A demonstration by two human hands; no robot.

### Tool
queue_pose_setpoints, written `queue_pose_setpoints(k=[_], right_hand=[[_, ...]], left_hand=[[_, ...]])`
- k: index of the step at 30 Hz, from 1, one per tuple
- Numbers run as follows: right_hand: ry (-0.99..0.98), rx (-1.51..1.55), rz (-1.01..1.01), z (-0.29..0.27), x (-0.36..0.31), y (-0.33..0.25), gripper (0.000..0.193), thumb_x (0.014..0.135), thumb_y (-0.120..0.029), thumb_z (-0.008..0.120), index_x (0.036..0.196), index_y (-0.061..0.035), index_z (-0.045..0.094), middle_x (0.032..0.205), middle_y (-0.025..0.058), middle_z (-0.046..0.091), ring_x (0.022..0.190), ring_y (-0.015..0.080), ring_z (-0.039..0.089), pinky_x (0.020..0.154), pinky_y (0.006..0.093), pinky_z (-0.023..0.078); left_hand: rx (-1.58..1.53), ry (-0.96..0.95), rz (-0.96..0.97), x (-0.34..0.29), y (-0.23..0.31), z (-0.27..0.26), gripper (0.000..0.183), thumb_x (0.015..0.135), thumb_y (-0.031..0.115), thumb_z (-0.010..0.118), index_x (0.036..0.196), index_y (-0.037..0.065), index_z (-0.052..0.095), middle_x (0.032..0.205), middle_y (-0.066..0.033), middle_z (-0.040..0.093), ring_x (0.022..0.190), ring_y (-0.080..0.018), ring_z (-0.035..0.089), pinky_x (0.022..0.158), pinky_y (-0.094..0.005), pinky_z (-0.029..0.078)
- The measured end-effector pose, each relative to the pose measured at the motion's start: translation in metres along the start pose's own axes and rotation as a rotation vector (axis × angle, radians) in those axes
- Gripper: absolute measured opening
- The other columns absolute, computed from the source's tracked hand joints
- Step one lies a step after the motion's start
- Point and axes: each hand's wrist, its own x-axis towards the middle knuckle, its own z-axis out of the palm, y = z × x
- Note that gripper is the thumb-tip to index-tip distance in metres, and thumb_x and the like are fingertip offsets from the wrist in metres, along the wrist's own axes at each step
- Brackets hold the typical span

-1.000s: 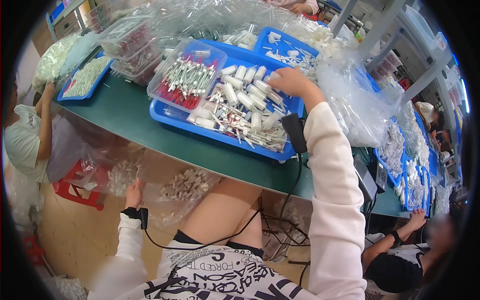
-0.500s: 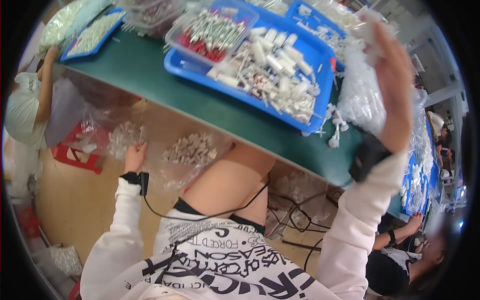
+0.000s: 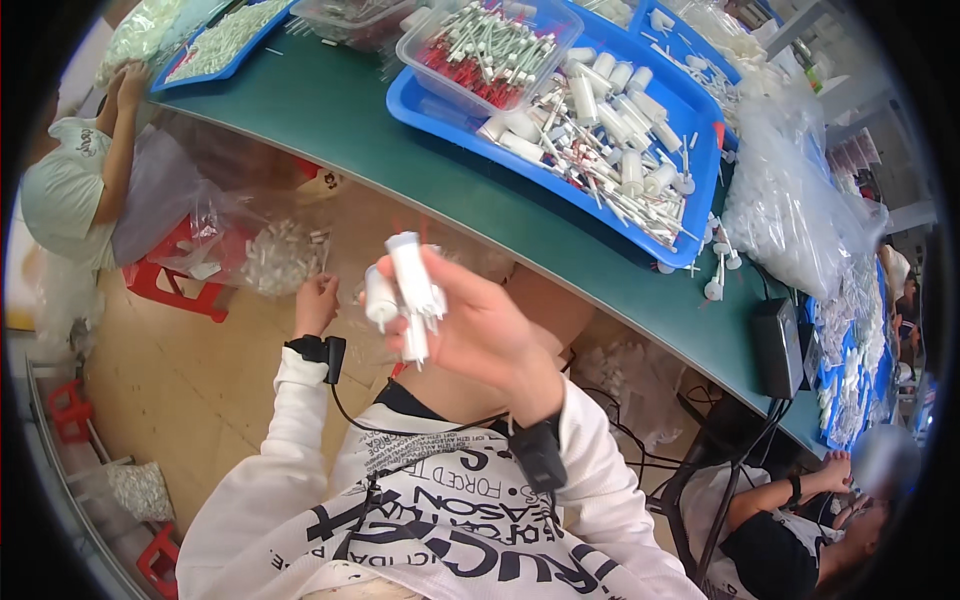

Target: The person assembles small white cylindrical plastic components by inserting thin rods into them. They pick up the parts from blue trays, fit them together by hand, and place the assembled units into a clear plastic bag on the floor. The process is repetitive and involves handling multiple small parts.

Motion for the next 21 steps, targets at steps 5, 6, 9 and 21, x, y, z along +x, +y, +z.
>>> queue_pose_setpoints(k=[5,6,9,21], right_hand=[[0.404,-0.033,-0.069,-0.1,0.046,0.018,0.029,0.088,-0.032,0.049,0.098,-0.0058,0.055,0.078,0.006,0.054,0.062,0.0154,0.05,0.055,0.0284,0.045],[0.541,-0.1,-0.036,-0.123,0.056,0.024,0.03,0.087,-0.034,0.05,0.099,-0.0064,0.053,0.075,0.005,0.052,0.06,0.016,0.048,0.053,0.0307,0.044],[0.847,-0.243,-0.037,-0.165,0.061,0.027,0.042,0.086,-0.035,0.051,0.116,-0.0063,0.045,0.097,0.0102,0.055,0.081,0.0226,0.055,0.066,0.038,0.047],[0.321,-1.573,-0.2,0.098,-0.047,-0.135,0.019,0.08,-0.016,0.061,0.09,-0.0002,0.061,0.078,0.007,0.063,0.069,0.0085,0.059,0.063,0.0216,0.046]], left_hand=[[-0.003,-0.018,-0.108,-0.006,0.019,-0.006,0.031,0.088,0.024,0.045,0.095,0.0,0.062,0.05,-0.0064,0.05,0.038,-0.0137,0.048,0.04,-0.0278,0.039],[-0.014,-0.022,-0.118,-0.007,0.015,-0.008,0.031,0.088,0.024,0.044,0.095,0.0,0.062,0.049,-0.006,0.048,0.037,-0.0137,0.048,0.04,-0.0281,0.039],[-0.02,-0.05,-0.114,-0.003,0.032,0.0,0.032,0.09,0.023,0.042,0.094,0.0,0.062,0.046,-0.0049,0.045,0.036,-0.0135,0.046,0.039,-0.0286,0.039],[-0.032,-0.069,-0.149,-0.006,0.028,-0.011,0.03,0.09,0.023,0.042,0.094,0.002,0.062,0.046,-0.0006,0.038,0.036,-0.011,0.043,0.037,-0.0267,0.038]])
